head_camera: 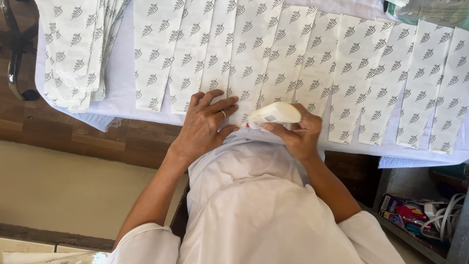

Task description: The person is arranging a series of printed paper strips on a table and applying glue to their top edges to bond them.

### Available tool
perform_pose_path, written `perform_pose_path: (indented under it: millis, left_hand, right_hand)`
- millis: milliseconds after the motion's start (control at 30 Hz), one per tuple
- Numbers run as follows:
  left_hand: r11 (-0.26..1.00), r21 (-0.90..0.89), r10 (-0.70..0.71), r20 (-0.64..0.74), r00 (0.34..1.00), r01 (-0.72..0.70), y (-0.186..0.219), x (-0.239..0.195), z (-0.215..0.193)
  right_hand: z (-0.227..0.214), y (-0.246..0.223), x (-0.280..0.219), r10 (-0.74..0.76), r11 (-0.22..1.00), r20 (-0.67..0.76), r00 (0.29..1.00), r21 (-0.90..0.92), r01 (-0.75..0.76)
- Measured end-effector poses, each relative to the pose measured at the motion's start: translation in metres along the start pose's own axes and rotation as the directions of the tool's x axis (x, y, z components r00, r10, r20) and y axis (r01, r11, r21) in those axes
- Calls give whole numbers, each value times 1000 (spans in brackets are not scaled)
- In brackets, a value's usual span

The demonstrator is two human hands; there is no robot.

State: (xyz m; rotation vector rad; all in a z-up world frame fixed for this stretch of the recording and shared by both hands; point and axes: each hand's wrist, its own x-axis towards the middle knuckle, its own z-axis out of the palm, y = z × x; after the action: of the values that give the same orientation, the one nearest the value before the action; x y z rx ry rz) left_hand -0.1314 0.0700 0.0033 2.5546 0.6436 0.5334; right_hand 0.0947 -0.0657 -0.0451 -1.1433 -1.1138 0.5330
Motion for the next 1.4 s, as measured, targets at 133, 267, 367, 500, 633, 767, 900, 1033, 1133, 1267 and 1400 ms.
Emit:
perform_pose_path:
  millis: [133,267,367,500,633,767,900,1033,1133,1267,1400]
  left_hand:
    - [1000,2,-28,-54,998,28,-1,0,11]
    - [997,-2,-79,-92,993,80,3,0,16]
    - [996,3,-91,-107,990,92,4,0,17]
    - [997,11,-76,-141,987,78,6,2,14]
    - [996,12,-83,-139,987,86,9,2,10]
    - [996,-14,-94,-141,986,93,8,0,11]
    - [997,-10,-82,-135,988,81,8,1,8]
    - [998,-1,-68,-131,989,68,6,0,9]
    - [997,-4,-73,-154,985,74,5,-2,11]
    - [998,-27,-59,-153,987,55,4,-2,11]
    - [996,-85,-23,-217,976,4,-8,-2,-7]
  right_hand:
    - [-33,20,-24,15,998,-27,1000,-60,-16]
    - [-15,12,-18,3,999,-49,999,-49,-5]
    - [7,8,-10,-24,997,-23,999,-69,22]
    - [21,29,-11,-43,999,-8,999,-22,43]
    - [13,11,-4,-22,999,-1,1000,-30,22]
    - [-25,27,-24,19,994,-2,1000,-103,-19]
    - [-6,12,-10,9,998,14,1000,-67,-8]
    - [28,13,3,-26,999,22,999,-32,27]
    - [34,12,6,-35,999,41,999,0,35]
    - [-1,20,-10,15,999,10,1000,-40,-14]
    - [-40,21,-21,89,996,-67,994,-3,-89]
